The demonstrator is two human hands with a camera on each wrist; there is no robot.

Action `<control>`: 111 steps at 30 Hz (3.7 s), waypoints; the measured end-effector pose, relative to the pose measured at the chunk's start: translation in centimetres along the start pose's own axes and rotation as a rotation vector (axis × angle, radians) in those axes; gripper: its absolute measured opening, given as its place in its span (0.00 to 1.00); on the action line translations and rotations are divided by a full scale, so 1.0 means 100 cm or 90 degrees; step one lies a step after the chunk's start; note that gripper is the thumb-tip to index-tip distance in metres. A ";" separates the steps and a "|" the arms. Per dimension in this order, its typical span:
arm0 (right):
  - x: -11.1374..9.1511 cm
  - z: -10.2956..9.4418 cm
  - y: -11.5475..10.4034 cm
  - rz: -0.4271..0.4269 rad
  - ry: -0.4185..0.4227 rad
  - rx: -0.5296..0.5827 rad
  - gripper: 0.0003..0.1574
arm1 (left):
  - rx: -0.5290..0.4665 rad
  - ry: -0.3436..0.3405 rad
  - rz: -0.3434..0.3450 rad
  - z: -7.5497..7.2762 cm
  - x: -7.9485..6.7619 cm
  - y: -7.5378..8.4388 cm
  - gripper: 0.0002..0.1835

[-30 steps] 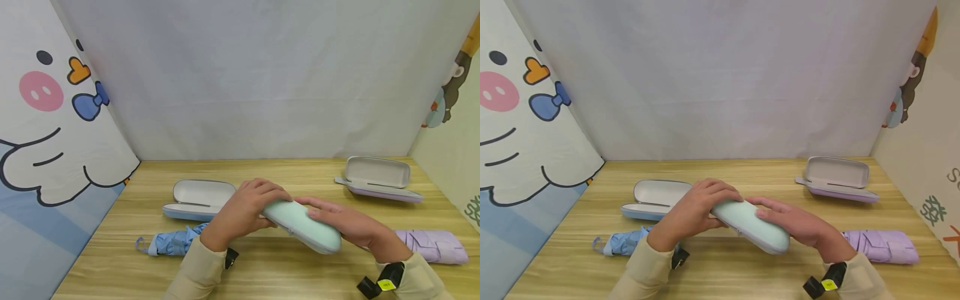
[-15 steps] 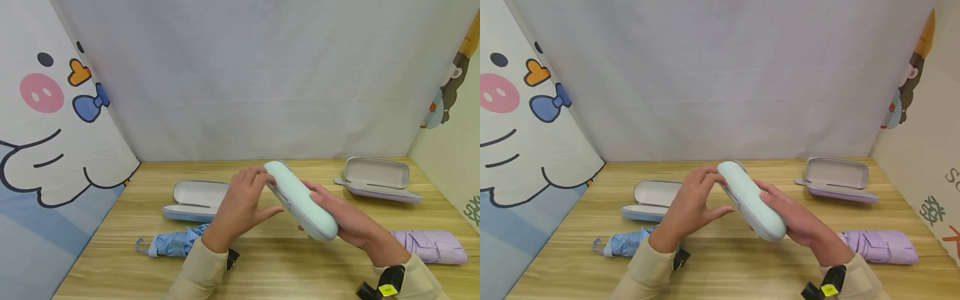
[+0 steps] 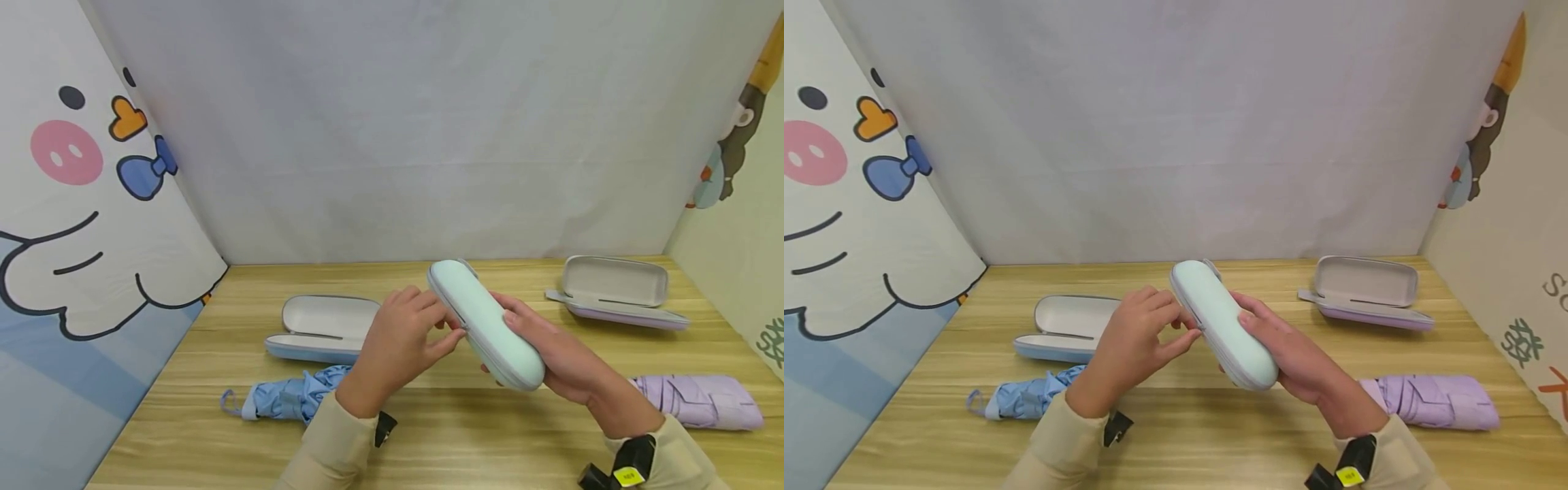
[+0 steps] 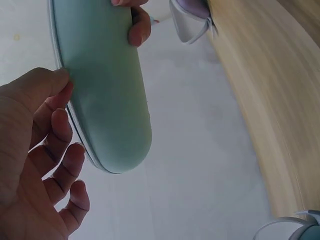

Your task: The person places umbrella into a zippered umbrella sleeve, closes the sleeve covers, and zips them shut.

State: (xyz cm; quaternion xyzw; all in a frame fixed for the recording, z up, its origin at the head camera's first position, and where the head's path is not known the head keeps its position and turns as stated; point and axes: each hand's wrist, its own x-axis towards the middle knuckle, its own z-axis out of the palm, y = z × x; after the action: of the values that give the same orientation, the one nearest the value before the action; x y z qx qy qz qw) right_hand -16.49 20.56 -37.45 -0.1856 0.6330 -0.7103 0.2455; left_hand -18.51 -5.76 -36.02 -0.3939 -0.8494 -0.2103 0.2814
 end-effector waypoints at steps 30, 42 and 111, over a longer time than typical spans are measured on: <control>-0.009 -0.020 -0.011 -0.010 -0.070 -0.067 0.32 | 0.035 0.031 -0.143 -0.034 -0.012 -0.038 0.07; -0.014 -0.032 -0.016 -0.040 -0.127 -0.088 0.33 | 0.027 0.020 -0.123 -0.034 -0.012 -0.035 0.06; 0.020 -0.020 0.043 0.078 0.289 -0.341 0.36 | 0.017 -0.317 -0.256 -0.042 -0.017 -0.030 0.28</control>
State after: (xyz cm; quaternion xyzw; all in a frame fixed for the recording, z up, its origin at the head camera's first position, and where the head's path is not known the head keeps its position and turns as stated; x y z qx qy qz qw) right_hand -18.78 20.68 -42.08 -0.0428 0.8450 -0.5265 0.0835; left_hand -18.65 -10.93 -34.39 -0.2537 -0.9557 -0.1478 0.0231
